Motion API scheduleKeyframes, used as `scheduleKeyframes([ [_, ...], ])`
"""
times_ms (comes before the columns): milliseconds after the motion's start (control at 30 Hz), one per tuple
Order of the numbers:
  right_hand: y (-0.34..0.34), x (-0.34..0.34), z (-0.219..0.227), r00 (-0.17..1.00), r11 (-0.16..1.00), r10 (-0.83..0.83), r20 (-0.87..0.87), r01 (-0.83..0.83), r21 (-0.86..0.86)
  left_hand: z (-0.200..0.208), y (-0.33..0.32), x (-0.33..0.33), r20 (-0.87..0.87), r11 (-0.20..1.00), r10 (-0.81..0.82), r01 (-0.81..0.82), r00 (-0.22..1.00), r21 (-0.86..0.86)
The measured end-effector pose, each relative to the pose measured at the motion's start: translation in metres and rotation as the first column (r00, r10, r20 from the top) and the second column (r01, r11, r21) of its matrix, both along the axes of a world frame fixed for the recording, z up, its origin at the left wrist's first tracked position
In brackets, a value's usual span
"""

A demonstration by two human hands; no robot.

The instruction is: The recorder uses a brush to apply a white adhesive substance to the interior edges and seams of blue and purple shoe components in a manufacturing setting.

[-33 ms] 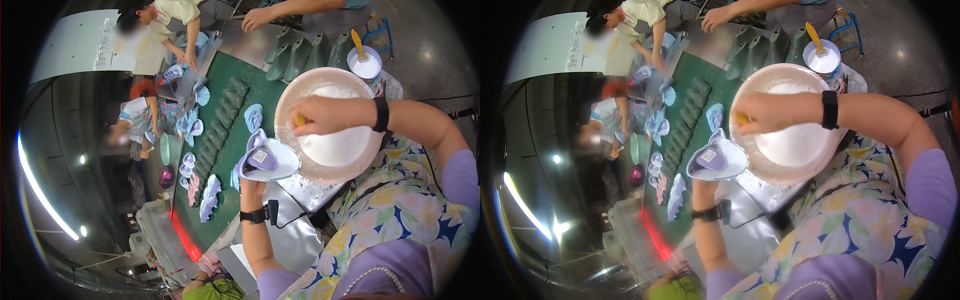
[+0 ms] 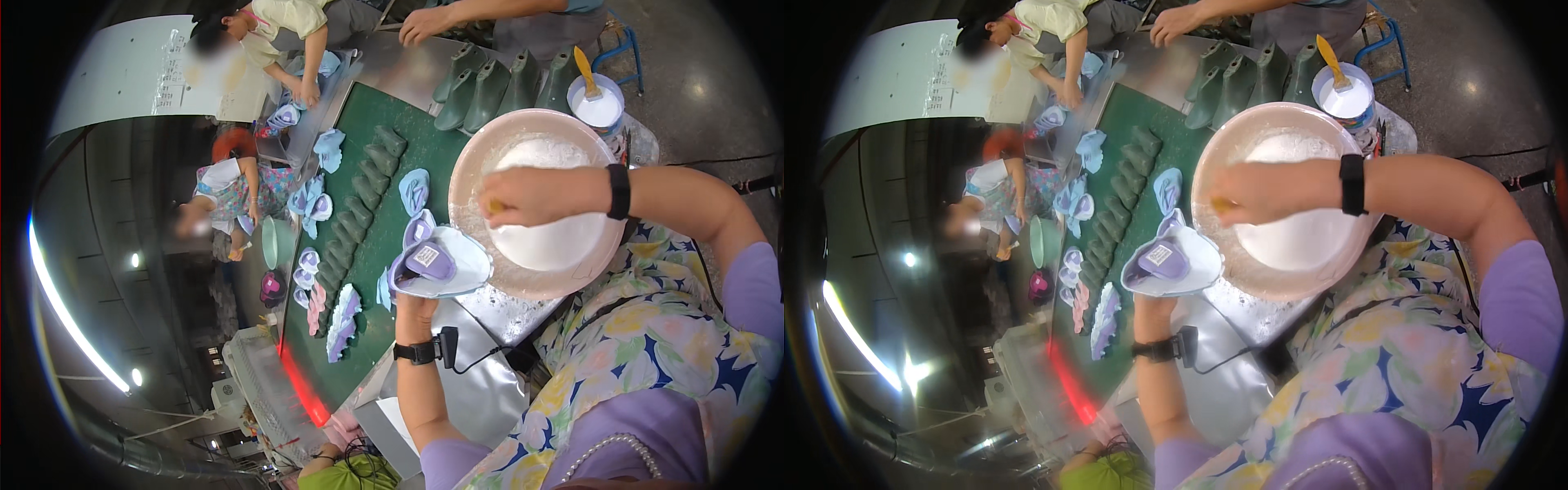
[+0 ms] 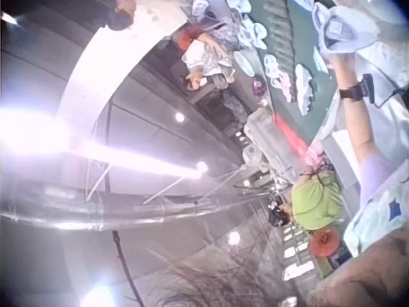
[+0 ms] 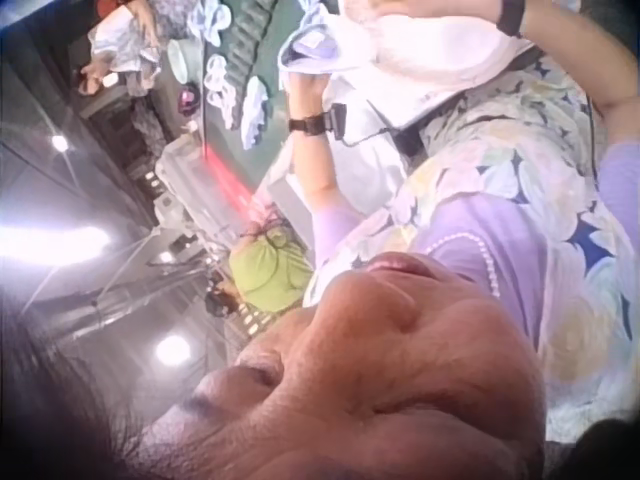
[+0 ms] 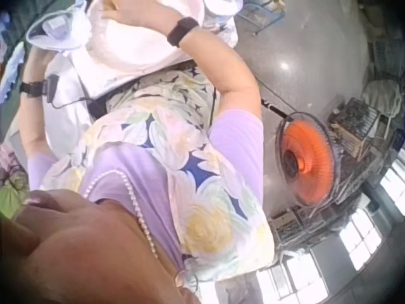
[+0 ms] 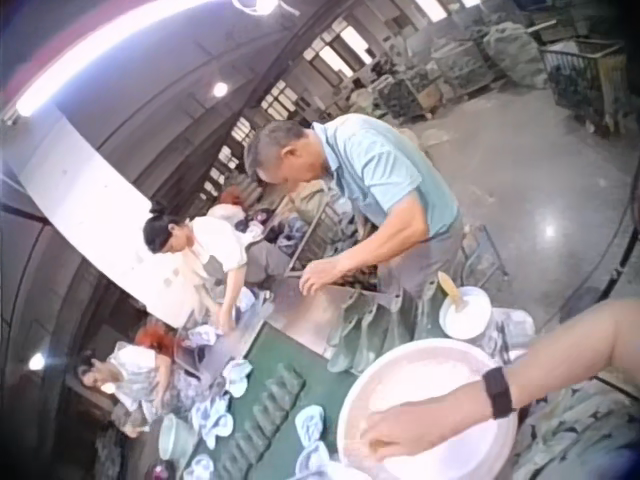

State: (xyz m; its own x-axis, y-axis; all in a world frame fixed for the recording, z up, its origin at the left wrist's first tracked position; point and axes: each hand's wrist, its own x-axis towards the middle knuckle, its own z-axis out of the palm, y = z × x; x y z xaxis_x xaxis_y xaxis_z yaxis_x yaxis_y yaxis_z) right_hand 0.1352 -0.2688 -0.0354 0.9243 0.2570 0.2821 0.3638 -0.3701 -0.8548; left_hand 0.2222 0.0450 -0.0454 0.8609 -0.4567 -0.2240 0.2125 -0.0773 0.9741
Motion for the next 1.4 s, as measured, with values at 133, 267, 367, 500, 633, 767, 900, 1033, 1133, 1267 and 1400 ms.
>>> scheduleKeyframes([
  [133,-0.001,-0.008,-0.038,0.992,0.888,0.123,0.035,-0.094,-0.451,-0.011,-0.006,-0.01,-0.299,0.99,0.028,-0.067,0.954,-0.122],
  [267,-0.029,-0.023,0.003,0.996,0.991,-0.077,0.046,0.081,-0.102,-0.011,-0.013,-0.025,-0.575,0.962,0.018,-0.171,0.818,-0.214],
  [367,-0.028,-0.031,0.024,0.97,0.982,-0.166,0.178,0.146,0.119,-0.015,-0.029,-0.032,-0.718,0.942,-0.057,-0.202,0.694,-0.269],
  [500,0.004,-0.018,0.039,0.927,0.946,-0.132,0.35,0.013,0.323,-0.012,-0.045,-0.039,-0.711,0.923,-0.286,-0.014,0.642,-0.384],
  [633,0.025,0.0,0.034,0.83,0.96,-0.062,0.555,-0.103,0.261,0.01,-0.083,-0.066,-0.574,0.989,-0.105,0.026,0.812,-0.144],
  [767,0.02,0.004,0.023,0.827,0.991,0.015,0.562,-0.085,0.099,0.004,-0.069,-0.055,-0.793,0.947,-0.091,-0.194,0.603,-0.257],
  [900,0.016,0.0,0.017,0.86,0.996,0.091,0.502,-0.085,-0.034,0.002,-0.061,-0.054,-0.78,0.903,-0.236,-0.166,0.579,-0.396],
  [1033,0.011,-0.004,0.014,0.906,0.994,0.104,0.41,-0.086,-0.06,0.01,-0.071,-0.061,-0.678,0.954,-0.041,-0.173,0.734,-0.246],
  [1133,0.014,0.0,0.016,0.908,1.0,0.003,0.418,0.005,-0.02,-0.001,-0.059,-0.055,-0.621,0.951,-0.045,-0.157,0.782,-0.266],
  [1267,0.014,0.006,0.022,0.983,0.997,0.057,0.172,-0.047,-0.064,-0.014,-0.043,-0.053,-0.505,0.968,0.076,-0.185,0.86,-0.169],
  [1400,-0.008,-0.001,0.038,1.0,0.99,0.029,0.0,-0.029,-0.135,-0.012,-0.023,-0.046,0.169,0.983,-0.17,0.155,0.971,0.095],
])
